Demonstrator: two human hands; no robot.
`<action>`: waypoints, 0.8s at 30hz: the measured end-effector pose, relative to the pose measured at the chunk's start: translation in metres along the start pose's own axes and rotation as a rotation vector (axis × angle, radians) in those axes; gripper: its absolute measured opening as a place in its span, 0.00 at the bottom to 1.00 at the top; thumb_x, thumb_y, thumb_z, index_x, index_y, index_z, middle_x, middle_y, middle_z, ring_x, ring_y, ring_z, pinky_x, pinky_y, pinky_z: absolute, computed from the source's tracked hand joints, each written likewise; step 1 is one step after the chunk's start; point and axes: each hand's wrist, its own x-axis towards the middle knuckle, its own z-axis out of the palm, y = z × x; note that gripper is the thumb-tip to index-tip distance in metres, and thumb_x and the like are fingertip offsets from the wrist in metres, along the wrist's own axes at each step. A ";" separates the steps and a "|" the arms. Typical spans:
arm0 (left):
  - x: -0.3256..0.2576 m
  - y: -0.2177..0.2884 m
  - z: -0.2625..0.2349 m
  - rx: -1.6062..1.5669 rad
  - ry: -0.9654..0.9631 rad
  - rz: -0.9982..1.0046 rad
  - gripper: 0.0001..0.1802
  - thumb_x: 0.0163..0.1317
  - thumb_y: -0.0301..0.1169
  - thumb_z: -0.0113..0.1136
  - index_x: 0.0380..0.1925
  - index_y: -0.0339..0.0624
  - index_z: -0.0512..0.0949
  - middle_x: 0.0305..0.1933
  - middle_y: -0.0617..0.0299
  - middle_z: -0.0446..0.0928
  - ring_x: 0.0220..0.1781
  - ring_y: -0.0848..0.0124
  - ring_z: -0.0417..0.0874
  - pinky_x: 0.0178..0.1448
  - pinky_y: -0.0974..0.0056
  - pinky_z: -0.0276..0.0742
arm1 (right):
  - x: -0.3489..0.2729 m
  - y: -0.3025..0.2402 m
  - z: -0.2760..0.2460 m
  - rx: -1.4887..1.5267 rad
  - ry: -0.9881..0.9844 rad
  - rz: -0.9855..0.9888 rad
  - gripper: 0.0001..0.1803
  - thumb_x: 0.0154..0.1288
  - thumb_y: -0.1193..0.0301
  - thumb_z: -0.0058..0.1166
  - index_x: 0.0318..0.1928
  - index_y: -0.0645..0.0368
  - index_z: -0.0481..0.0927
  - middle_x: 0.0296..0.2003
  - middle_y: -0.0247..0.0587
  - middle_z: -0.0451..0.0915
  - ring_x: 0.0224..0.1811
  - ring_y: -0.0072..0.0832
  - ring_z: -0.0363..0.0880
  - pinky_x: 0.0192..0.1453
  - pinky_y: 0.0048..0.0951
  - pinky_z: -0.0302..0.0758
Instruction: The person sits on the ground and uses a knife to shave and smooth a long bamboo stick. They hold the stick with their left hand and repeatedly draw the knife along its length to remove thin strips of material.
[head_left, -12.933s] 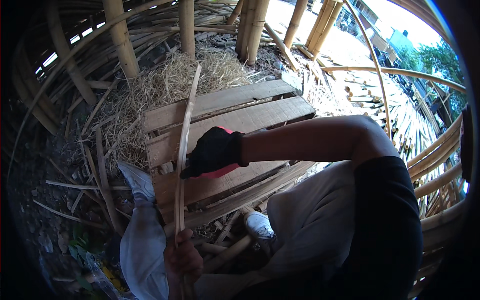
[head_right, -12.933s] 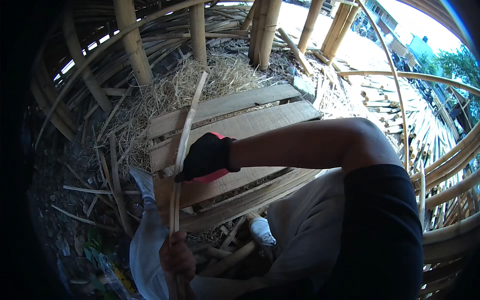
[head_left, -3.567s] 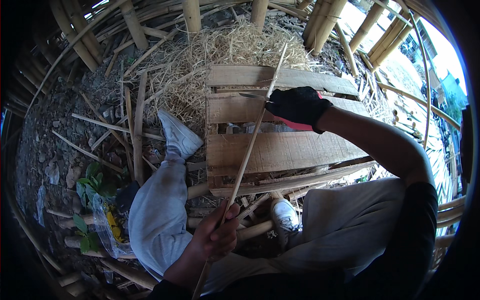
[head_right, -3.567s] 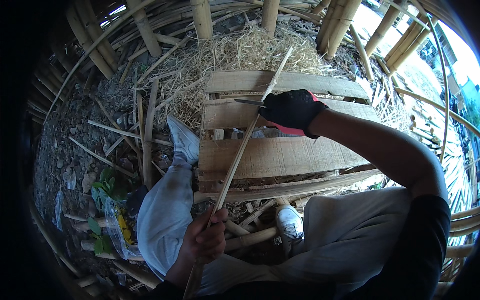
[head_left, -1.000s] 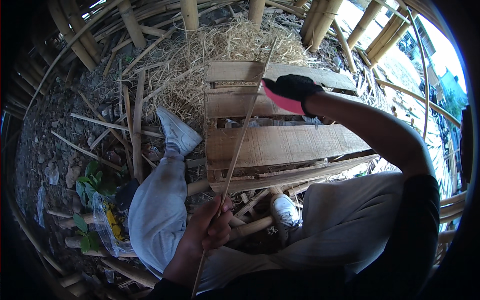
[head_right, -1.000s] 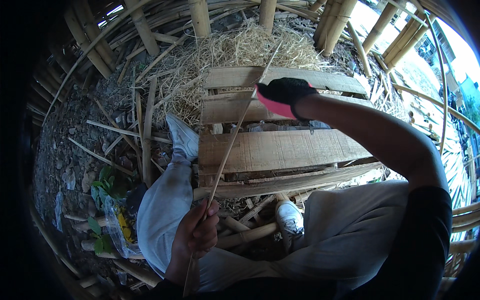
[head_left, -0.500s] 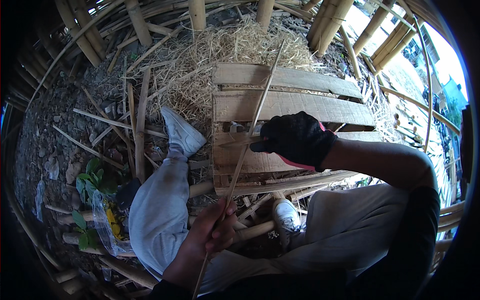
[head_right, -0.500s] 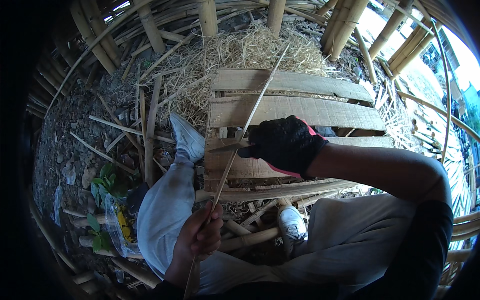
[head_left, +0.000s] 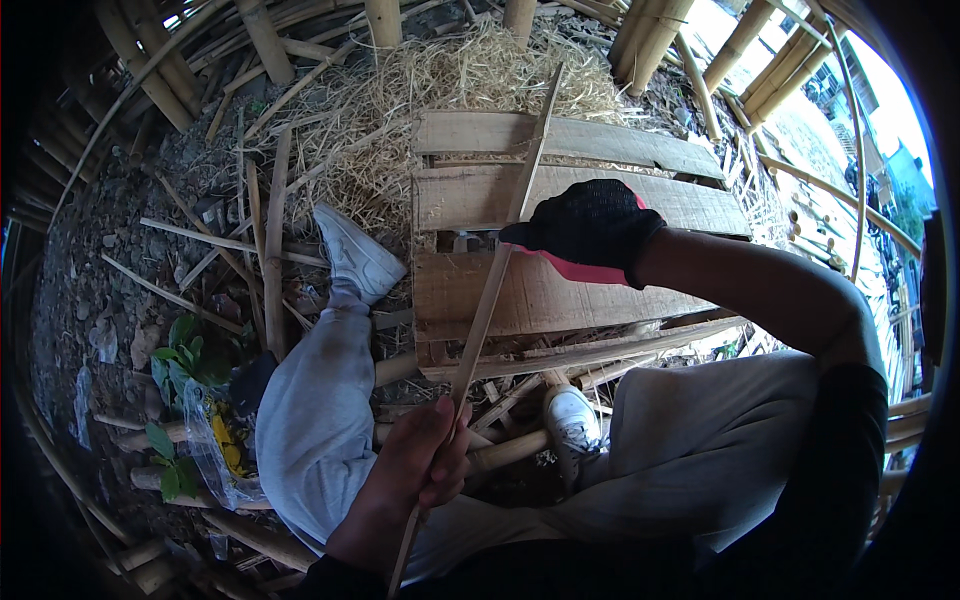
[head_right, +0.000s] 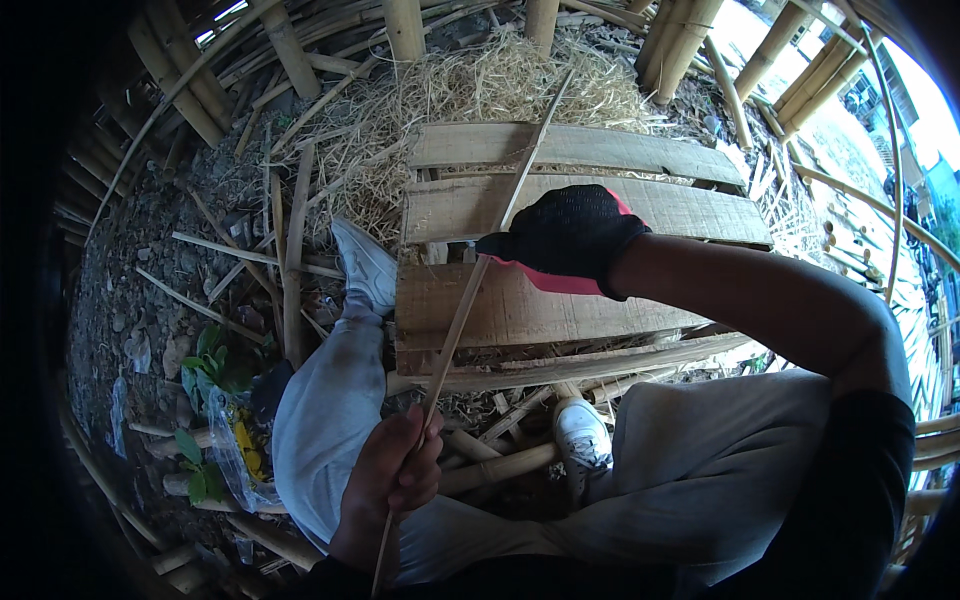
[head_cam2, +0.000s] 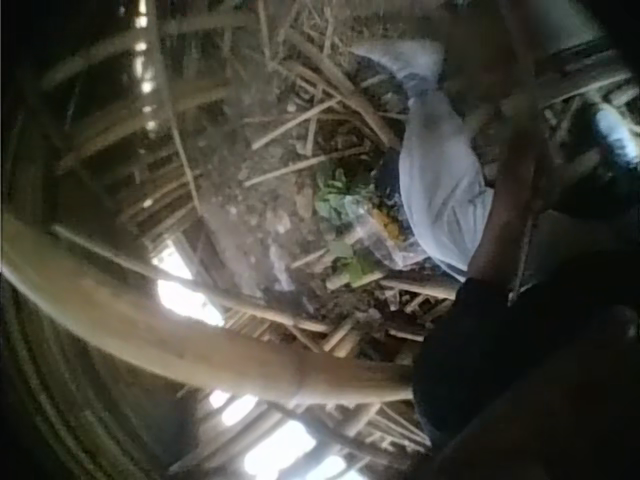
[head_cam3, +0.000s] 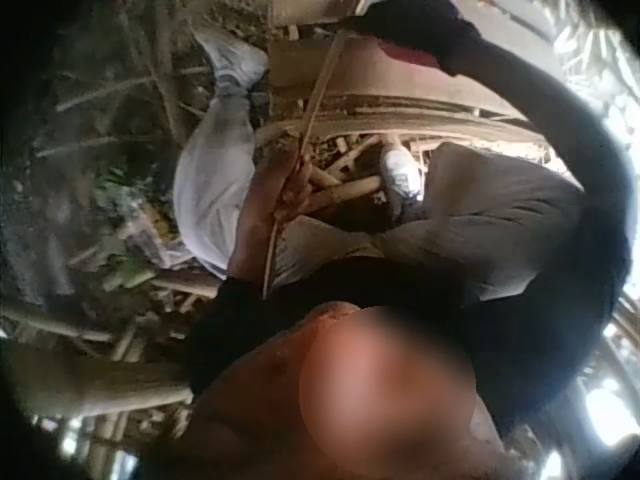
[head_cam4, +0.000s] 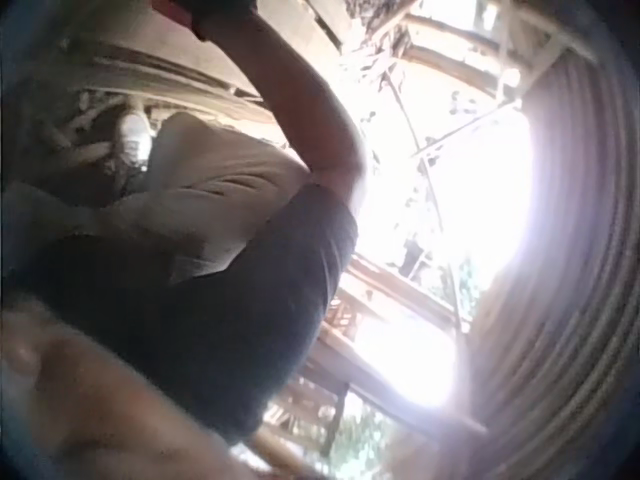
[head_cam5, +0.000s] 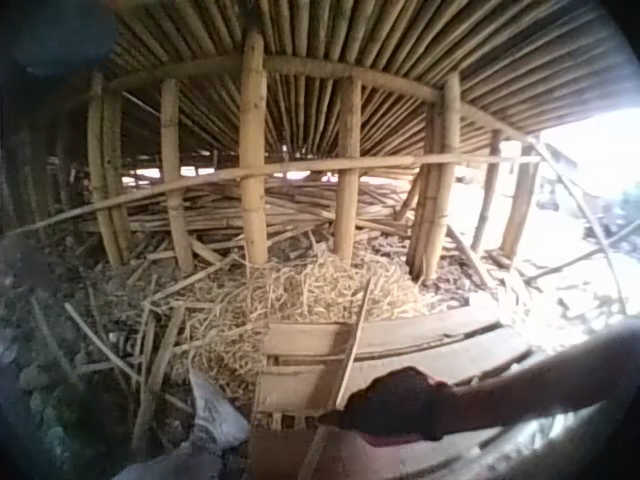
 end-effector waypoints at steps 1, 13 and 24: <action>0.000 0.000 -0.001 -0.010 -0.005 -0.004 0.20 0.82 0.49 0.43 0.40 0.44 0.68 0.14 0.72 0.58 0.07 0.83 0.54 0.10 0.73 0.48 | -0.006 -0.006 -0.002 -0.002 0.026 -0.082 0.26 0.81 0.47 0.36 0.51 0.44 0.87 0.37 0.43 0.87 0.40 0.45 0.87 0.44 0.45 0.83; 0.001 0.000 -0.009 -0.089 -0.079 -0.047 0.20 0.81 0.52 0.42 0.41 0.47 0.67 0.15 0.72 0.59 0.07 0.82 0.55 0.11 0.73 0.50 | -0.023 -0.023 0.000 0.122 -0.006 -0.183 0.26 0.81 0.44 0.36 0.52 0.39 0.87 0.44 0.36 0.88 0.46 0.41 0.87 0.53 0.41 0.82; 0.005 -0.009 -0.020 -0.288 -0.167 -0.065 0.19 0.84 0.48 0.32 0.42 0.48 0.67 0.14 0.73 0.60 0.05 0.82 0.56 0.08 0.73 0.51 | -0.023 -0.018 0.006 0.078 0.044 -0.169 0.30 0.80 0.40 0.33 0.52 0.38 0.87 0.44 0.46 0.87 0.50 0.48 0.85 0.57 0.47 0.80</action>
